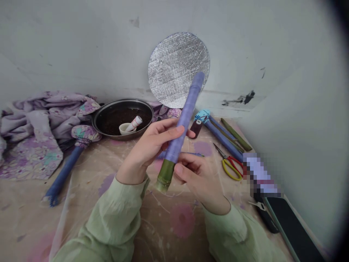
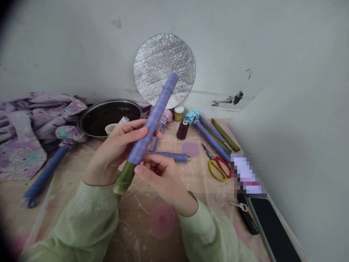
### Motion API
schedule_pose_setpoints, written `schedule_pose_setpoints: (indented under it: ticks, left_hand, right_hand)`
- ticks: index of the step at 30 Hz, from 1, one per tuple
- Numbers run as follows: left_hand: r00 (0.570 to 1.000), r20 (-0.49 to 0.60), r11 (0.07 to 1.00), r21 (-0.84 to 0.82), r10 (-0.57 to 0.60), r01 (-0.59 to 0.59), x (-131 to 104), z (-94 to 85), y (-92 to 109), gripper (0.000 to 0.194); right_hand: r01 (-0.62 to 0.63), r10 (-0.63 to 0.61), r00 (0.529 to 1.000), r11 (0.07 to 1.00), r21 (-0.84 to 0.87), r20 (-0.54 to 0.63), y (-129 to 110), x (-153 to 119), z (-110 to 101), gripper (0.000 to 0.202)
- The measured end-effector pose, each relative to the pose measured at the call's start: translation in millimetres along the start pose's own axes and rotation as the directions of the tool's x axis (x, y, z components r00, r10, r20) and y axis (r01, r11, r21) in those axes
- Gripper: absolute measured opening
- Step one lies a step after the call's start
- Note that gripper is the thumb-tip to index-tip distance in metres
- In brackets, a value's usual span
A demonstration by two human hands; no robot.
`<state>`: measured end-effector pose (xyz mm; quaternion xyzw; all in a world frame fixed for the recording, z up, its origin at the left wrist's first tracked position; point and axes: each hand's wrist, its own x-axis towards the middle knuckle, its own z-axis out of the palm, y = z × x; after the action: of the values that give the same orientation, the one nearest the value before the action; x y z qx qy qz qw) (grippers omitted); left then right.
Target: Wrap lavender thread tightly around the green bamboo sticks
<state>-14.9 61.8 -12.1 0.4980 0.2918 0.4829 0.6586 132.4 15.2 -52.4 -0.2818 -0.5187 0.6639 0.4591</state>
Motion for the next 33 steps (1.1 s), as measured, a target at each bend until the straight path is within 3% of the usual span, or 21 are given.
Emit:
schedule_pose_setpoints:
  ticks: [6, 14, 20, 33]
  left_hand:
    - [0.997, 0.077, 0.985, -0.166, -0.029, 0.042, -1, -0.8, 3, 0.018]
    - [0.981, 0.164, 0.929, -0.337, -0.101, 0.152, -1, 1.5, 3, 0.024]
    - [0.978, 0.175, 0.861, -0.474, -0.112, 0.183, -1, 15.7, -3, 0.016]
    - [0.978, 0.183, 0.832, -0.523, -0.102, 0.184, -4, 20.8, -2, 0.017]
  right_hand:
    - [-0.067, 0.057, 0.995, 0.988, 0.136, 0.077, 8, 4, -4, 0.031]
    - [-0.081, 0.08, 0.996, 0.996, 0.026, 0.03, 6, 5, -2, 0.05]
    - [-0.09, 0.082, 0.994, 0.991, 0.1, 0.077, 4, 3, -4, 0.047]
    - [-0.049, 0.036, 0.996, 0.986, 0.162, 0.085, 2, 1, 5, 0.045]
